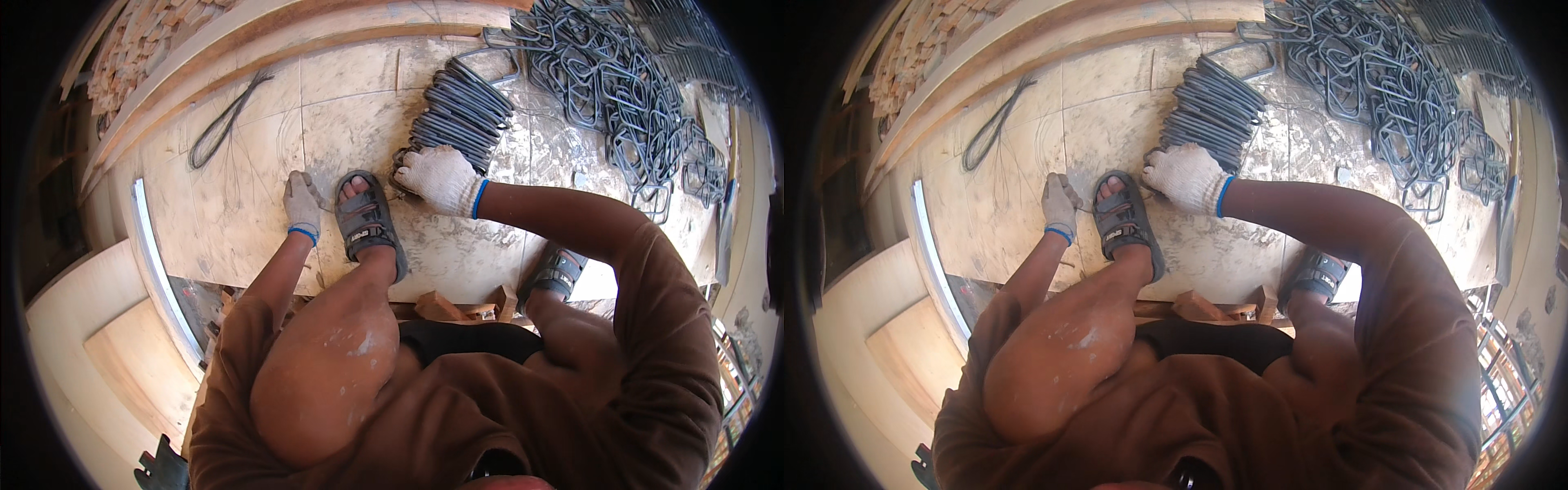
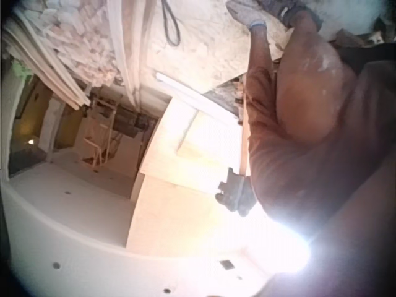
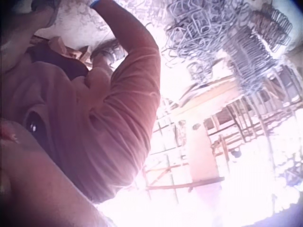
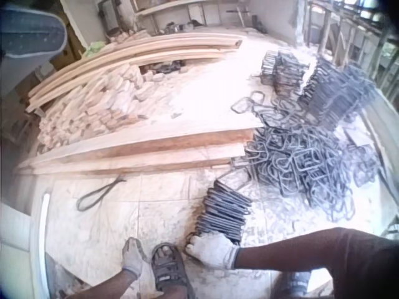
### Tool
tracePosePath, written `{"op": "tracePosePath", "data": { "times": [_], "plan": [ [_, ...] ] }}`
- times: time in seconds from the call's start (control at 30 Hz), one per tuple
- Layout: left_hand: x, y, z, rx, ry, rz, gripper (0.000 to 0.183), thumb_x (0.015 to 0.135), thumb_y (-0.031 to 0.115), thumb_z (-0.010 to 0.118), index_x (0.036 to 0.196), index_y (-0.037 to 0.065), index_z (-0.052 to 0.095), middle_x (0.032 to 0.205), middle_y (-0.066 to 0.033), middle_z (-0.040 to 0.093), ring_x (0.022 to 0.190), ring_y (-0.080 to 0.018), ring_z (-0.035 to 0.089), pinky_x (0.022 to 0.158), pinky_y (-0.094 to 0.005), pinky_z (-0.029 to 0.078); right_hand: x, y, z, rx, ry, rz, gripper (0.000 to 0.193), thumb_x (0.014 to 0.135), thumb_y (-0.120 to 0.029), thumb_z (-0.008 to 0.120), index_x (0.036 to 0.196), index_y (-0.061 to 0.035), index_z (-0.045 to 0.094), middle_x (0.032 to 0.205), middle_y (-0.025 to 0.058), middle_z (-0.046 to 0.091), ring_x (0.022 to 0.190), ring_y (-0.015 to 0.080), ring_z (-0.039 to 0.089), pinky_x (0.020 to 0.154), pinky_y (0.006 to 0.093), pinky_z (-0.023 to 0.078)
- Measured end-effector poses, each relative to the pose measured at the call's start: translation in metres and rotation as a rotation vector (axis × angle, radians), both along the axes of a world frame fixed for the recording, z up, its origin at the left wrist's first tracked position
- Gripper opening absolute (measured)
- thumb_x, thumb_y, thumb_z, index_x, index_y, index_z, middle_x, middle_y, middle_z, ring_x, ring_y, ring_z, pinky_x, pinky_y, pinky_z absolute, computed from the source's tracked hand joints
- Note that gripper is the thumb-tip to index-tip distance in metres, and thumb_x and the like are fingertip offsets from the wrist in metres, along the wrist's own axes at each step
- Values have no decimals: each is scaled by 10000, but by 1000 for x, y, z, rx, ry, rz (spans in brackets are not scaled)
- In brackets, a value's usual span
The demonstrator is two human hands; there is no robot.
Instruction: The person sits on a tiled floor and assembles rectangular metal frames by hand. They pick up individual metal loops, interlock them, and place the assembled frames on the floor. The person wears gloves and sandals while handling the metal pieces.
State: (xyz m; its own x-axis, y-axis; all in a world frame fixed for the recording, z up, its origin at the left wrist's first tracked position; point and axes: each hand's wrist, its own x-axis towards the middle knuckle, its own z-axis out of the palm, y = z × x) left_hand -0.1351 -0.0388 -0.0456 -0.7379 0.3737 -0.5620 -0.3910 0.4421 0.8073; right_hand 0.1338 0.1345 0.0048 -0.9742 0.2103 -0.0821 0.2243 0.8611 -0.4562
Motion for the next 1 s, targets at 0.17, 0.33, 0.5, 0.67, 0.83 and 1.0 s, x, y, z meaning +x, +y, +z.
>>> {"op": "tracePosePath", "data": {
  "times": [0.17,0.33,0.5,0.67,0.83,1.0],
  "plan": [
    [11,43,0,83,-111,80,321,1096,419,512,895,170,542,638,42,331,535,-125,361,526,-344,367,0,0,0,10,8,7,220,886,-217,734,1088,-130,732,1185,108,677,1064,318,723,842,480,595],
    [14,145,-8,224,-221,45,261,1086,378,543,947,161,583,668,32,387,535,-136,384,530,-337,380,1,1,3,50,-18,22,219,883,-215,711,1084,-131,734,1172,108,678,1057,307,729,824,479,595],
    [26,227,4,138,72,-505,321,1142,366,460,984,124,600,719,29,483,560,-120,450,544,-349,442,0,-2,4,42,-23,6,263,858,-199,743,1112,-131,736,1171,103,675,1069,303,728,836,470,594],
    [55,273,-22,117,-50,-605,387,1166,395,433,1119,87,664,978,-66,717,796,-194,671,765,-395,585,0,0,2,14,-23,23,327,836,-215,774,1149,-131,727,1157,120,672,1068,330,720,849,477,591],
    [65,277,-33,-79,455,-958,481,1149,425,457,1205,30,725,1192,-146,765,1101,-258,695,1004,-402,527,13,21,5,-146,246,-3,294,910,-276,772,1154,-115,742,1103,139,698,1018,340,721,854,468,588],
    [69,269,-23,-29,386,-995,517,1138,436,450,1222,13,735,1188,-155,761,1144,-290,676,1051,-400,488,55,84,17,-124,463,-977,224,991,-233,705,1143,-76,755,1081,184,759,1000,380,747,896,474,602]
  ]
}}
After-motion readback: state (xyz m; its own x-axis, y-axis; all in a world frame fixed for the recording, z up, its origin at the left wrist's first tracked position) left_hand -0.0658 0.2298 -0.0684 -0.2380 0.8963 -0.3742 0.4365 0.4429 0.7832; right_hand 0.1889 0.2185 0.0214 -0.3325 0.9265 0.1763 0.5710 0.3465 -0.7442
